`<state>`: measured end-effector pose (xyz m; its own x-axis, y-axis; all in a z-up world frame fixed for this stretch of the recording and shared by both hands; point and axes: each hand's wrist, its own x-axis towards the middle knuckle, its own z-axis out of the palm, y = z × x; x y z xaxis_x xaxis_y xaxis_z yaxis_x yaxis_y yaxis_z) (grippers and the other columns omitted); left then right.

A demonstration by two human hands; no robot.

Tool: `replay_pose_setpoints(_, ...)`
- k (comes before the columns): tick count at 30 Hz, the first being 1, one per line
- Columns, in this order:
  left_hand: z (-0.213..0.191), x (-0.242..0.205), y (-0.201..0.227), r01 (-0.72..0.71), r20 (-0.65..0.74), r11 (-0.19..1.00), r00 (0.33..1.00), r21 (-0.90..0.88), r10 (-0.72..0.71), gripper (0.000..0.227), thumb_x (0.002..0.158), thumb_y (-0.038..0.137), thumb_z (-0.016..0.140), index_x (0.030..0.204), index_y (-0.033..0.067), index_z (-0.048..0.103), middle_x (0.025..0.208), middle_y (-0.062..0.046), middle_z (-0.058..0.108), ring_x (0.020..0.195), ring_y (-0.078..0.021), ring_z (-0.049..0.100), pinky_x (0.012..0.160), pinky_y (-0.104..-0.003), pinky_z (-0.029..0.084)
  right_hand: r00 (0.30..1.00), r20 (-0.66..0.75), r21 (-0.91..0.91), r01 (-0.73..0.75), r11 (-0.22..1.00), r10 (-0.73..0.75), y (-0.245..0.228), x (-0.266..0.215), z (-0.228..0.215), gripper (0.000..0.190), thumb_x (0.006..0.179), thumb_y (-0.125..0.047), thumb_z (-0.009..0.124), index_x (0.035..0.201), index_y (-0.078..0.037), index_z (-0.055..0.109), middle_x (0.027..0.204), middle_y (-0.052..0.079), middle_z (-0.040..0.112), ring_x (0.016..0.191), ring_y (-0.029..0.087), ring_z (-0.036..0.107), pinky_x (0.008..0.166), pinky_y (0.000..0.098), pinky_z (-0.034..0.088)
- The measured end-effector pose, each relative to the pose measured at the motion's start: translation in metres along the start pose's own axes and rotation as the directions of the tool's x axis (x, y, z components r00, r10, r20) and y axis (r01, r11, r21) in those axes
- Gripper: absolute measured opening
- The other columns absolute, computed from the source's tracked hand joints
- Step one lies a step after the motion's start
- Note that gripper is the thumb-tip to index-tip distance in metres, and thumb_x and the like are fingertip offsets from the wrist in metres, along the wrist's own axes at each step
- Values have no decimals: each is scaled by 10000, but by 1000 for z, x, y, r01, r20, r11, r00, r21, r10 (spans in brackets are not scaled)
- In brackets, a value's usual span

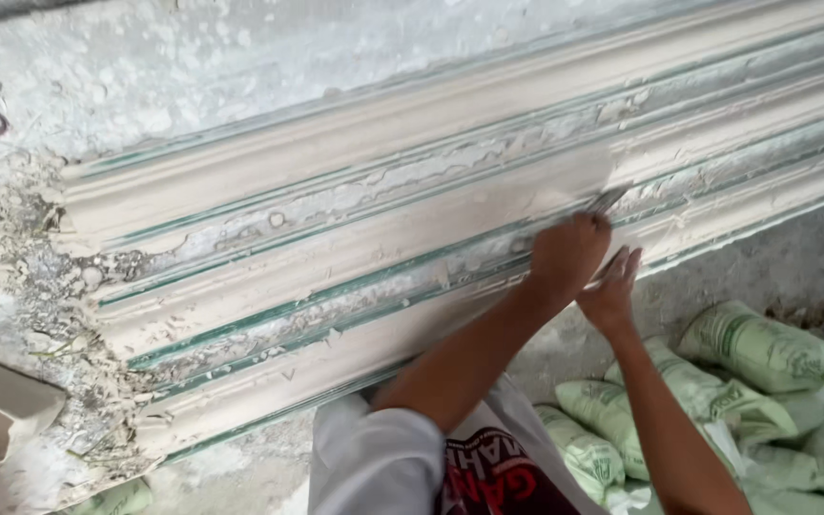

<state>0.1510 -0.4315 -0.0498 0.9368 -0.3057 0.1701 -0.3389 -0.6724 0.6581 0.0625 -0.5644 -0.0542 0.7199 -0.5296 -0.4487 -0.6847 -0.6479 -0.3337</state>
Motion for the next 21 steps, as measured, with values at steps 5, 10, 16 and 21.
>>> replay_pose_setpoints(5, -223, -35, -47, -198, 374, 979, 912, 40, 169, 213, 976, 29, 518, 1132, 38, 662, 804, -165, 731, 561, -398, 720, 461, -562, 560, 997, -24, -42, 67, 997, -68, -42, -37, -12, 1411, 635, -538, 899, 1631, 33, 78, 1662, 341, -15, 1544, 543, 62, 1278, 634, 133)
replay_pose_setpoints(10, -285, -105, -124, -555, 402, 709, 824, 435, 399, 159, 982, 210, 604, 1133, 236, 649, 1261, -29, 709, 547, -281, 710, 437, -379, 587, 956, -154, 2, 254, 967, -250, -21, -27, 8, 1434, 615, -702, 799, 1636, 36, 114, 1601, 436, -4, 1469, 657, 85, 1172, 761, 153)
replay_pose_setpoints(16, -124, -10, -3, -577, 260, 674, 814, 461, 519, 191, 942, 145, 642, 1110, 227, 683, 1219, -56, 711, 504, -288, 685, 408, -394, 560, 950, 0, 116, 311, 943, -313, -11, -34, -11, 1280, 763, -557, 823, 1661, -72, 52, 1600, 397, -147, 1448, 672, -57, 1052, 853, 165)
replay_pose_setpoints(21, -90, 28, 35, -538, 311, 744, 841, 396, 442, 377, 860, 101, 650, 1221, 209, 661, 1292, -59, 709, 601, -375, 729, 441, -475, 576, 790, 234, 165, 543, 824, -567, 33, -5, -96, 1058, 853, -533, 757, 1622, -52, 212, 1621, 349, 164, 1505, 605, 94, 1140, 773, 119)
